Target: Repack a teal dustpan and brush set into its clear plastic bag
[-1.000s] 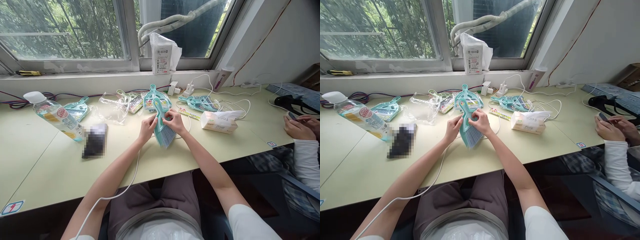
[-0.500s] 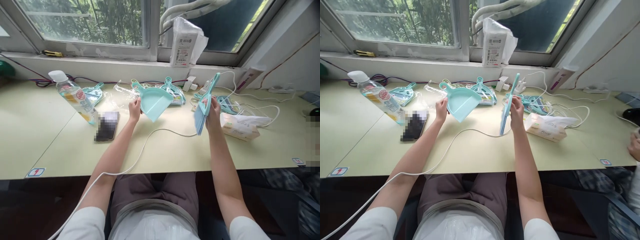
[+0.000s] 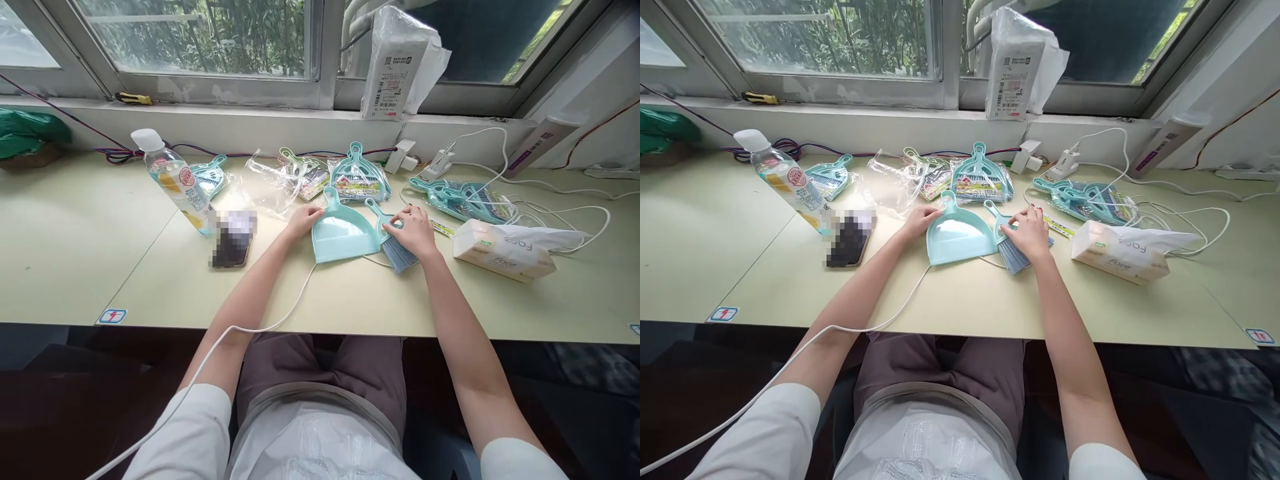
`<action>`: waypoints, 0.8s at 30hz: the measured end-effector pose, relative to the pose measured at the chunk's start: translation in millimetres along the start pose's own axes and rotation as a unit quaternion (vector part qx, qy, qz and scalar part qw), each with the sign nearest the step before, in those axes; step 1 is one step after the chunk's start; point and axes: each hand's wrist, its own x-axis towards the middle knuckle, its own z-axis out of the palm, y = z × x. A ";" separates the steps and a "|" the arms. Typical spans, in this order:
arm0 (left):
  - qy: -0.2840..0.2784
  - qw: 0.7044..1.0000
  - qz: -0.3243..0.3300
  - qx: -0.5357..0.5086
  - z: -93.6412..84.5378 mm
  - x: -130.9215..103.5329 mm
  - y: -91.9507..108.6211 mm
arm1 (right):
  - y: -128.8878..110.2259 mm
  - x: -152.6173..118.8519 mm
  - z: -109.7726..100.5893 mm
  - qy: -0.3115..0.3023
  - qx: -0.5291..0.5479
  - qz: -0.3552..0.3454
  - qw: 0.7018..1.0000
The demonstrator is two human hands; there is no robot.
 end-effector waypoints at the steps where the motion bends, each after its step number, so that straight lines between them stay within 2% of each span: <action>1: -0.004 0.999 -0.001 0.034 -1.0 -0.9 -0.5 | 0.8 -0.2 1.2 -0.011 -0.002 0.005 1.000; 5: 0.007 0.995 -0.022 0.092 -3.1 -3.8 -1.5 | 4.4 -0.5 4.8 -0.053 0.004 0.013 0.998; 8: 0.024 0.994 -0.028 0.107 -3.0 -4.3 -2.0 | 6.9 0.1 7.2 -0.061 0.011 0.012 0.998; 14: 0.003 0.993 -0.013 0.115 -3.4 -5.5 -1.7 | 9.3 2.0 12.4 -0.012 0.043 -0.004 0.999; 19: -0.034 0.991 -0.025 0.129 -1.8 -8.3 2.4 | -1.9 -1.4 5.4 0.050 0.054 -0.026 0.997; 24: 0.010 0.987 -0.037 0.158 12.6 -10.5 16.2 | -19.4 -7.3 -3.9 0.052 0.078 -0.061 0.994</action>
